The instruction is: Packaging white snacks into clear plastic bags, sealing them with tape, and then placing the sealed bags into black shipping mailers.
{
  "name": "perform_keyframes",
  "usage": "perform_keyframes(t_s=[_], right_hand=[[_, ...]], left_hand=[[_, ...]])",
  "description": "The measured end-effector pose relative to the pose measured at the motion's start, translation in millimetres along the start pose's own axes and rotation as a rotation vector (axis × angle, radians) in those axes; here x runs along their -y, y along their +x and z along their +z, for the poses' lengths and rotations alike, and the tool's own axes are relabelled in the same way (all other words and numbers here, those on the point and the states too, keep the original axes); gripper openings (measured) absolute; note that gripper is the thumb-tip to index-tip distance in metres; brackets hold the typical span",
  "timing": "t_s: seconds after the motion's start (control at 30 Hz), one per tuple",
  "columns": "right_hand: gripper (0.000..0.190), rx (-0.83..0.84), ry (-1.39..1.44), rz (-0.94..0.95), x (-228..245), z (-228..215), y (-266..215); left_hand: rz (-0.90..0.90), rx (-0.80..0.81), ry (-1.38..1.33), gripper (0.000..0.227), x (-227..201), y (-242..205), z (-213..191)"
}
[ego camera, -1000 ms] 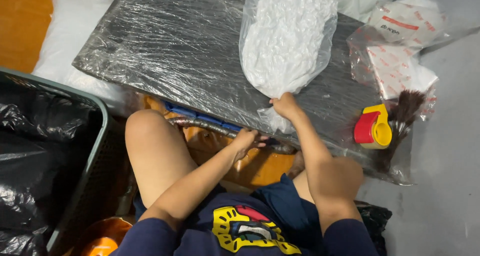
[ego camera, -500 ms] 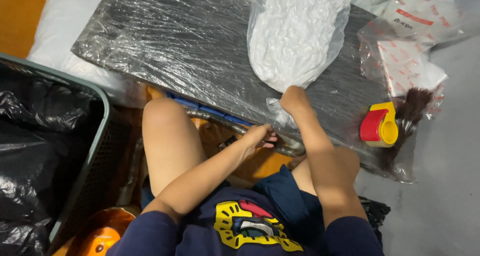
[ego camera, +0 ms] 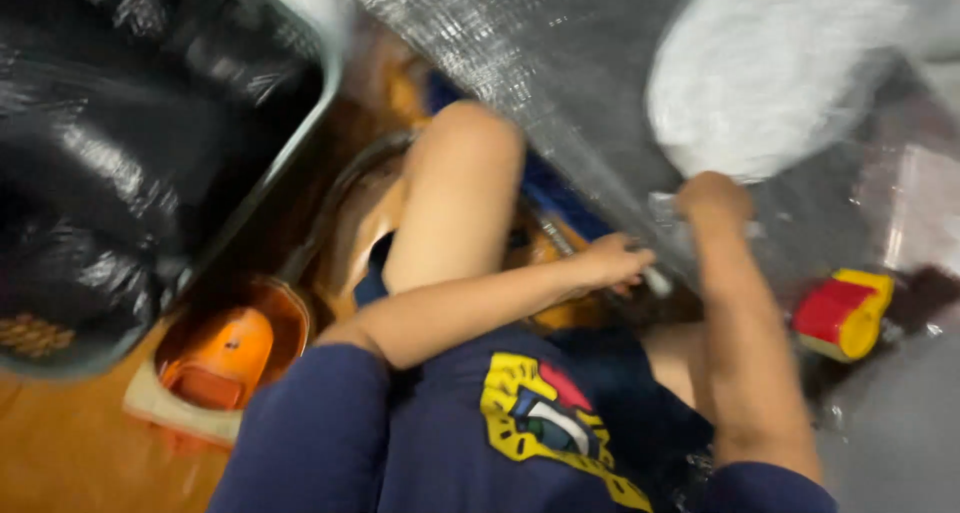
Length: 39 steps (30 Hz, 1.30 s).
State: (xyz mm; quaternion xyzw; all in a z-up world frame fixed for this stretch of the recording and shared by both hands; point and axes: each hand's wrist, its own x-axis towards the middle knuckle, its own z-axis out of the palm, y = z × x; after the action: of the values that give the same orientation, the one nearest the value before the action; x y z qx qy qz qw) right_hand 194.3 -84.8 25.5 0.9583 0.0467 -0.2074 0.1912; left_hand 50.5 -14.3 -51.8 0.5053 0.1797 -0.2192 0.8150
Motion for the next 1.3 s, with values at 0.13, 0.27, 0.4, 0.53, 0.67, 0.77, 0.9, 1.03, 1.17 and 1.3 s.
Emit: perform_keyframes(t_s=[0.13, 0.27, 0.4, 0.53, 0.67, 0.77, 0.9, 1.03, 1.17, 1.3], right_hand=[[0.042, -0.057, -0.157, -0.146, -45, 57, 87], [0.043, -0.032, -0.291, -0.114, -51, 51, 100], [0.06, 0.016, -0.346, -0.14, -75, 67, 149], [0.039, 0.002, -0.41, -0.239, -146, 158, 300], [0.04, -0.017, -0.328, -0.274, -136, 152, 294], [0.041, -0.036, -0.243, -0.277, -134, 147, 284], [0.045, -0.065, -0.097, -0.267, -135, 147, 272], [0.048, -0.103, 0.029, -0.231, -137, 136, 250], [0.05, -0.024, -0.22, -0.131, -81, 74, 157], [0.051, 0.002, -0.286, -0.124, -65, 61, 129]], left_hand=[[0.488, 0.054, 0.311, 0.059, -32, -76, -93], [0.713, -0.095, 0.702, 0.03, -92, -240, -213], [0.116, -0.198, 1.021, 0.042, -29, -316, -298], [-0.466, -0.218, 1.154, 0.053, 100, -367, -355], [-1.039, -0.324, 1.177, 0.057, 234, -433, -391], [-0.953, -0.409, 1.068, 0.072, 247, -457, -375], [-0.671, -0.719, 1.169, 0.086, 298, -469, -359], [-0.603, -0.932, 1.178, 0.082, 317, -462, -339], [-0.561, -0.962, 1.205, 0.077, 318, -464, -333], [-0.547, -0.95, 1.133, 0.072, 314, -466, -333]])
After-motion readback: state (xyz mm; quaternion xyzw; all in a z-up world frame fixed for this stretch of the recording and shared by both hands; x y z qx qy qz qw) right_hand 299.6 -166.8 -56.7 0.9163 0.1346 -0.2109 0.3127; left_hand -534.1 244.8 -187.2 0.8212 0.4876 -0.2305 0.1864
